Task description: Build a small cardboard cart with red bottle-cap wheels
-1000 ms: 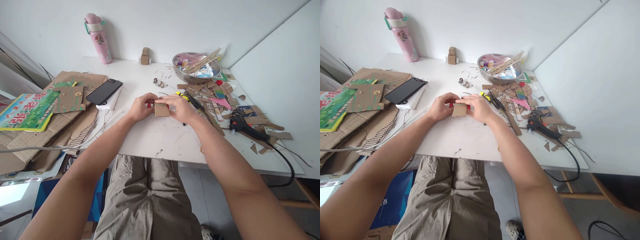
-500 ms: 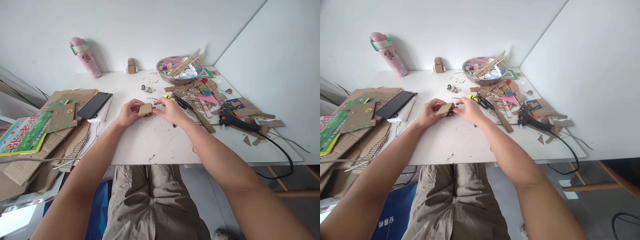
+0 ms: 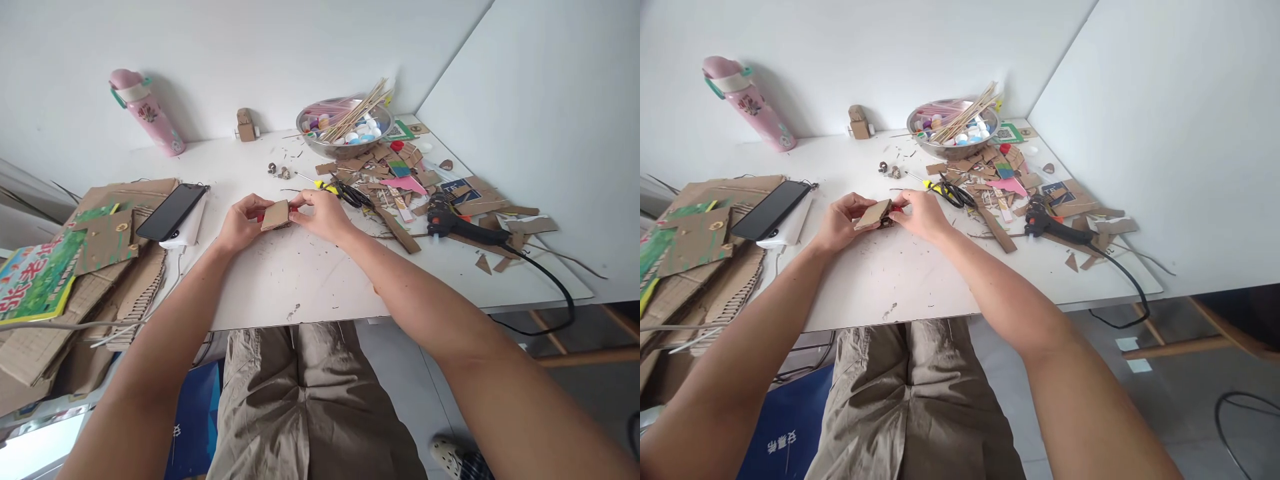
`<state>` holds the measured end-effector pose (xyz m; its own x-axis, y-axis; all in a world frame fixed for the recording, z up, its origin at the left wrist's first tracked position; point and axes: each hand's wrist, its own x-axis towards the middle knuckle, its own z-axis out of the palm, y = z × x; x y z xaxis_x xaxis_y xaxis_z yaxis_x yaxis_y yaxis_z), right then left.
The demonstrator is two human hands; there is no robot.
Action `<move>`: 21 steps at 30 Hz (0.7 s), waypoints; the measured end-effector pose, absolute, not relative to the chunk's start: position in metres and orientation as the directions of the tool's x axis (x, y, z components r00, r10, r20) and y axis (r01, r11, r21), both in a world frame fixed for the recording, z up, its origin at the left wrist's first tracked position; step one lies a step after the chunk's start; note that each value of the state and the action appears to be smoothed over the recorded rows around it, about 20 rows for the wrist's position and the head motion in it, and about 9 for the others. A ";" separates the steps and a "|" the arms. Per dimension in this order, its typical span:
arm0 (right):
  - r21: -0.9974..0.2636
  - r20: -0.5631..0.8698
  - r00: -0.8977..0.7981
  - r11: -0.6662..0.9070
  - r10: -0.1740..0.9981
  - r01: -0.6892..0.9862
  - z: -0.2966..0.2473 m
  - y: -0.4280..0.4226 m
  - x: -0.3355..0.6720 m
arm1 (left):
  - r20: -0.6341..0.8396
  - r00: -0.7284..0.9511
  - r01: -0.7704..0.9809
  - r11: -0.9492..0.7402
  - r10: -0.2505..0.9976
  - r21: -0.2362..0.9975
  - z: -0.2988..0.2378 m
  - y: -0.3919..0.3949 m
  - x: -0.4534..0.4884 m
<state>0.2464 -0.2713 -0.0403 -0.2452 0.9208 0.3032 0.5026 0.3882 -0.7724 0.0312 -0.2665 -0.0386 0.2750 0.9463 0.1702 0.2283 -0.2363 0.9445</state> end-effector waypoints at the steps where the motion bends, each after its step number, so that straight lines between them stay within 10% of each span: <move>1: -0.772 0.306 -0.247 0.392 0.919 0.500 -0.041 -0.271 0.246 | 0.178 0.276 0.240 -0.247 0.945 0.939 -0.039 -0.266 0.031; 21: -0.713 0.332 -0.252 0.417 0.909 0.564 -0.039 -0.282 0.248 | 0.296 0.337 0.423 -0.425 0.894 0.801 -0.049 -0.265 0.020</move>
